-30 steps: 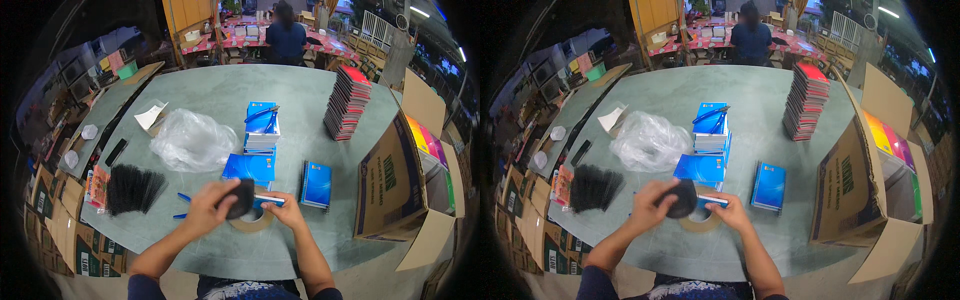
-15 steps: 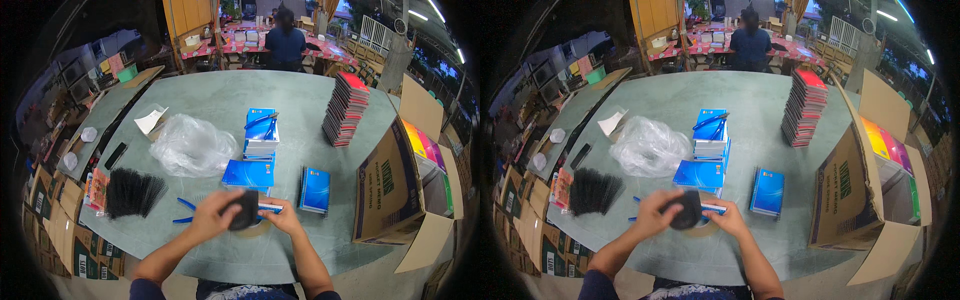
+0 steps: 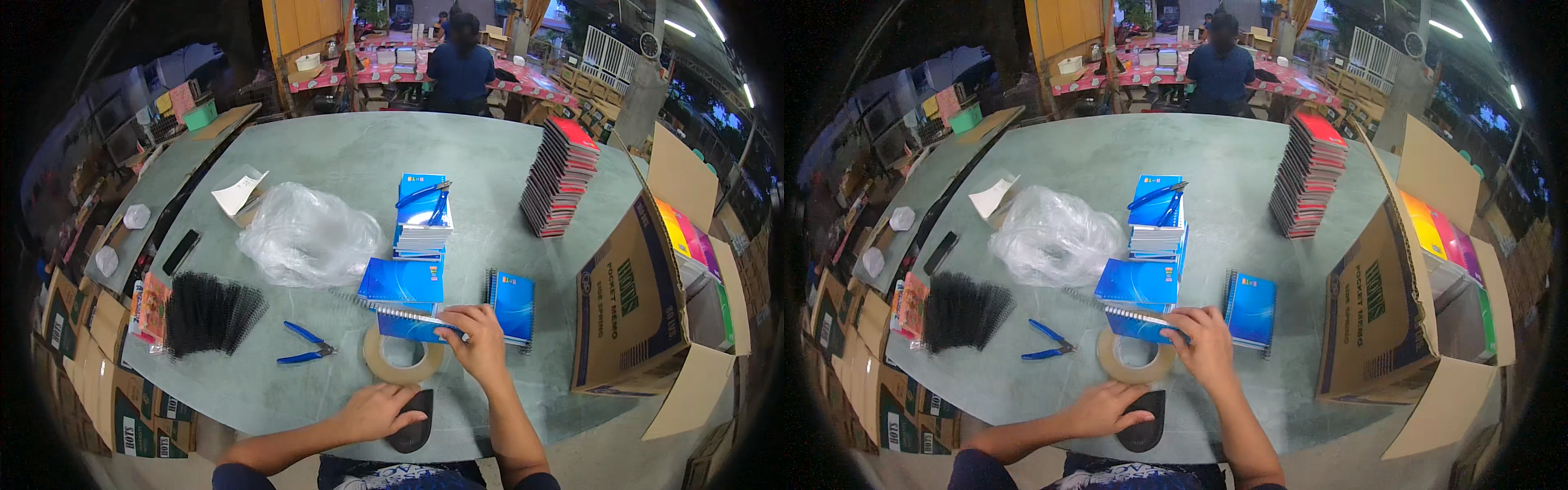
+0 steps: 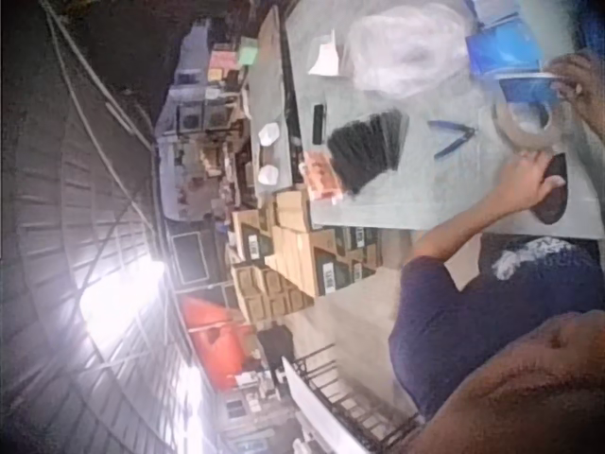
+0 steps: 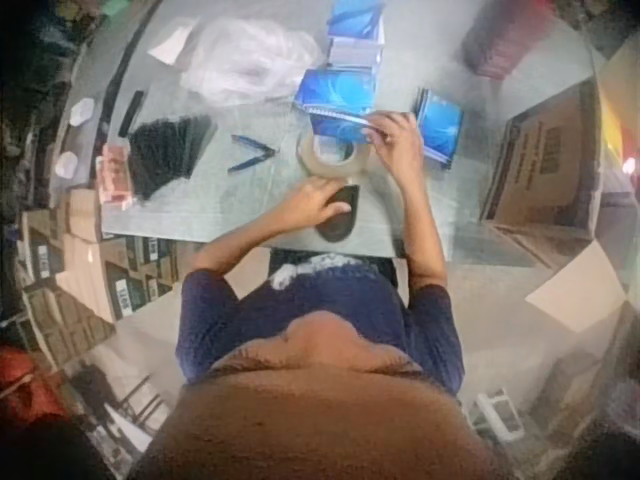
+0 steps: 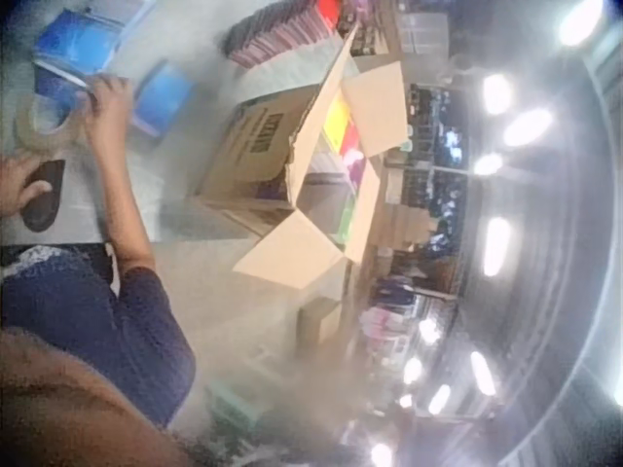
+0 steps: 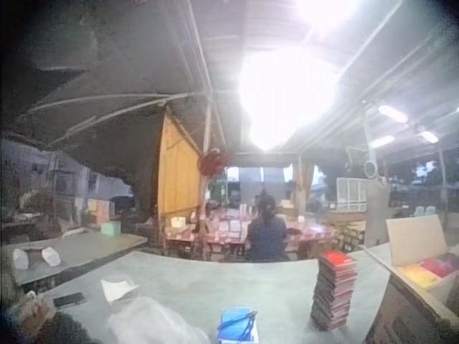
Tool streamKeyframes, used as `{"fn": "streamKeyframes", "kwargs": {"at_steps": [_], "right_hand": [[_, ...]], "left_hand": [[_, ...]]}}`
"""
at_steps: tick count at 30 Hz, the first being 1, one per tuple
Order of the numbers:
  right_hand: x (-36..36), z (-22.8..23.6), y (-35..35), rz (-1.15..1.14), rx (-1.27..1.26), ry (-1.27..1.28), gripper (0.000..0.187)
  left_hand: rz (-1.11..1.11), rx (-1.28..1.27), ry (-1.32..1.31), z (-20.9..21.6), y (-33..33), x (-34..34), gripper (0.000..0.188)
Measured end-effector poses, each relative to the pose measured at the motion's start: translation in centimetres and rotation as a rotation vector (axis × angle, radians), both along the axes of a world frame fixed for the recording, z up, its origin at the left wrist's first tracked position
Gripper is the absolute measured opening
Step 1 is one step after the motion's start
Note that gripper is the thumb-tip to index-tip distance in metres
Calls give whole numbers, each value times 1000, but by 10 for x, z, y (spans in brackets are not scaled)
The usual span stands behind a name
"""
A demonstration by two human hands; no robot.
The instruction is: The person takes colorful spiral-bound notebooks from a box and places them onto a table, then organizes stacks of notebooks and prepares packaging materials using tape and plastic.
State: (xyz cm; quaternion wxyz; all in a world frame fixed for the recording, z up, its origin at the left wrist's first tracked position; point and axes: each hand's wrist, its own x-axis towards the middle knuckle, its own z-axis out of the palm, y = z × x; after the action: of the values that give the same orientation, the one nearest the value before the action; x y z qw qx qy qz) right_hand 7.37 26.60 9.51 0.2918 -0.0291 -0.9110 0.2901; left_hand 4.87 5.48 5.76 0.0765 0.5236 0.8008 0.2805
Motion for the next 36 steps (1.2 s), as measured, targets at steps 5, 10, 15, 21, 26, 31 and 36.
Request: {"fn": "streamKeyframes", "kwargs": {"at_steps": [5, 10, 15, 21, 26, 31, 36], "right_hand": [[-3, -10, -9, 0, -62, 71, 22], [-2, -11, -13, -9, -88, 69, 21], [-4, -10, -17, 95, -200, -28, 22], [-13, -16, -28, 22, -89, 170, 21], [-12, -21, -25, 7, -162, 140, 18], [-12, -22, -24, 28, -98, 129, 19], [-12, -18, -27, 9, -102, 96, 23]], "left_hand": [[-134, -174, 48, 0, -5, -3, 26], [134, 243, 521, 64, 30, -53, 22], [29, -41, 457, 60, 23, -82, 29], [75, 136, 433, 56, 34, -79, 21], [102, 111, 467, 48, 23, -88, 19], [66, 149, 354, 44, 25, -94, 18], [24, 193, 274, 53, 27, -91, 23]]}}
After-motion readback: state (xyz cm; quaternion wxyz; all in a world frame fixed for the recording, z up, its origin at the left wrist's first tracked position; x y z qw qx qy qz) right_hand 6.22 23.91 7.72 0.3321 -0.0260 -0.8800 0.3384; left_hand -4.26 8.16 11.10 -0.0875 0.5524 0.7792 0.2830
